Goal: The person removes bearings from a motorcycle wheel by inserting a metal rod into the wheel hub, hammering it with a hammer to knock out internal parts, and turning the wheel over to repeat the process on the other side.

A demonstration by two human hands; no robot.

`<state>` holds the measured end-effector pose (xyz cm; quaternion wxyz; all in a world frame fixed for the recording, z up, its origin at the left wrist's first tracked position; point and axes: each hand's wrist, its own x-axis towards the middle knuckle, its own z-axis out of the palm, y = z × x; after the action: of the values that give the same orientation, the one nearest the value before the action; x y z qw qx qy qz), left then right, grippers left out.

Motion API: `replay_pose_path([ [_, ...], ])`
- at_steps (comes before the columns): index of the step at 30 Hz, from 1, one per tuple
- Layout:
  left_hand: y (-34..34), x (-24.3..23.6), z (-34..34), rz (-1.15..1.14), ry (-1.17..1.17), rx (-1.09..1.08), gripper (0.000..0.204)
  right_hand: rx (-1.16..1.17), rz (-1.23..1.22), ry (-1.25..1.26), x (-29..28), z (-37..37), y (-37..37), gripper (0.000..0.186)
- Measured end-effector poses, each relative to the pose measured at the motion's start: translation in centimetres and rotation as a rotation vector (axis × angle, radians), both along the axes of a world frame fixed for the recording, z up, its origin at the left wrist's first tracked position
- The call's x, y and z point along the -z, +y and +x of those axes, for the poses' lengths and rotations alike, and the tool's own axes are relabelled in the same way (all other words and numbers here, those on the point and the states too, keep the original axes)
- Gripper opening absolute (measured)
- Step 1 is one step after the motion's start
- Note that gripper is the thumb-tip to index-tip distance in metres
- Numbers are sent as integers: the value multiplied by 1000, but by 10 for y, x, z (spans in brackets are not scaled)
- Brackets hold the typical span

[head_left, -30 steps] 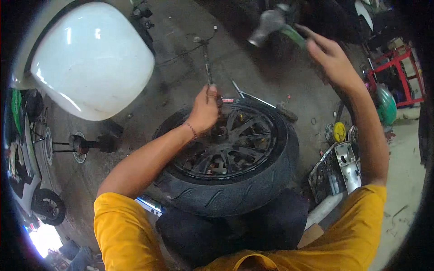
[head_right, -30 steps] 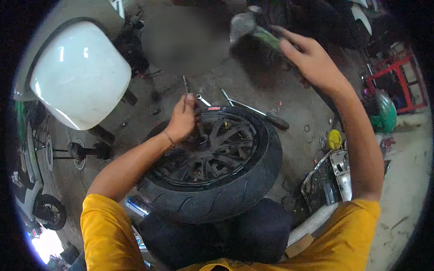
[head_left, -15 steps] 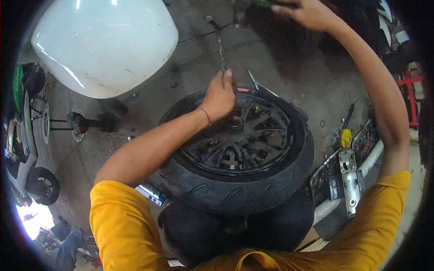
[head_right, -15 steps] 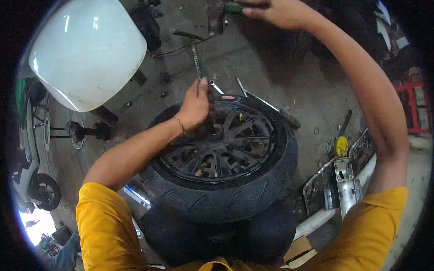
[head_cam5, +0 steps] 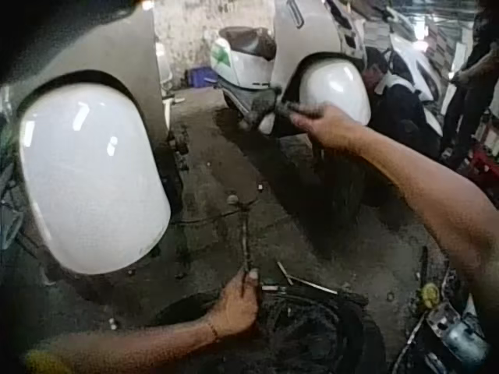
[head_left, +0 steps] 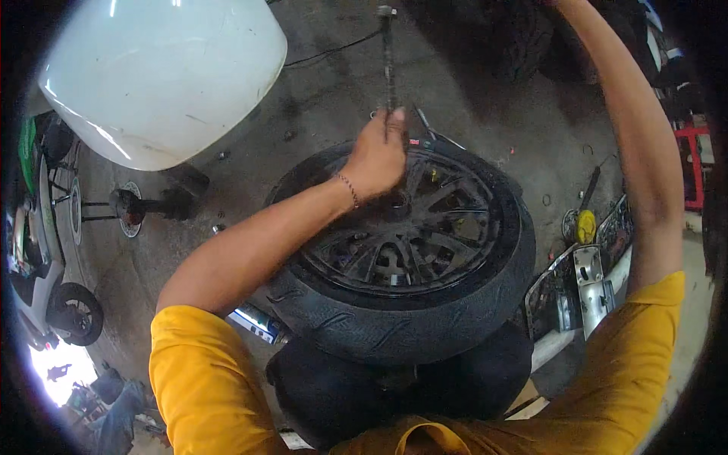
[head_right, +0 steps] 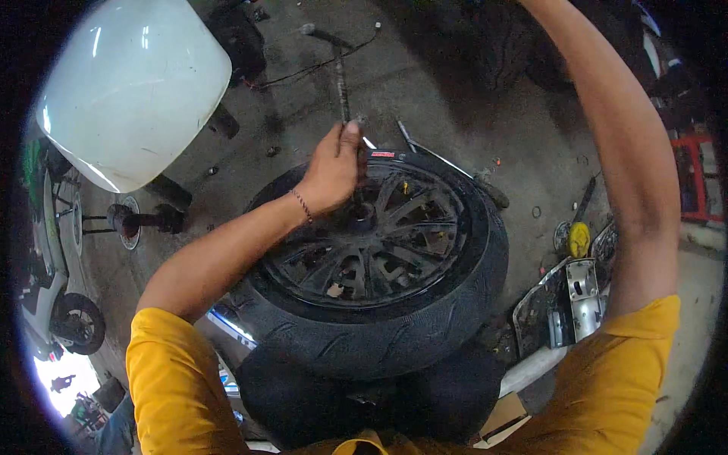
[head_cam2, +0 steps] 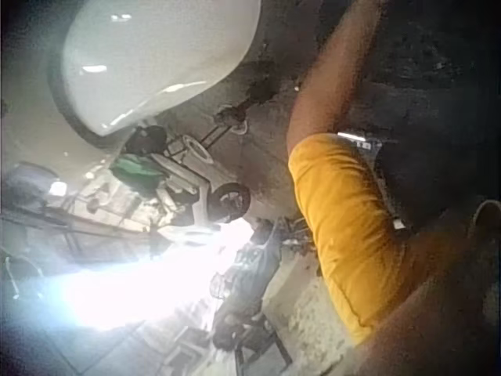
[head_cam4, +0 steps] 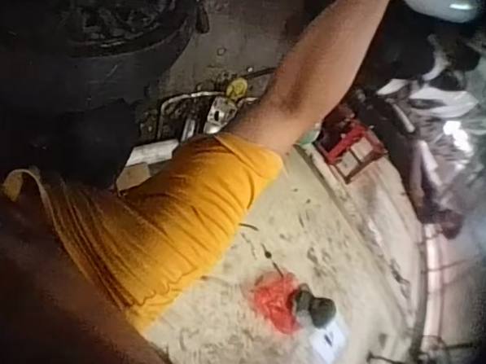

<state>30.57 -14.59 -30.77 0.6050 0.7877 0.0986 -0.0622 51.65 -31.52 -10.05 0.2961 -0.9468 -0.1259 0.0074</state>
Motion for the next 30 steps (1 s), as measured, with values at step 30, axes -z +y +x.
replay_pose_path([
  [30,5,1,-3,191,-153,72,42,-83,0,-92,-4,-11,0,58],
])
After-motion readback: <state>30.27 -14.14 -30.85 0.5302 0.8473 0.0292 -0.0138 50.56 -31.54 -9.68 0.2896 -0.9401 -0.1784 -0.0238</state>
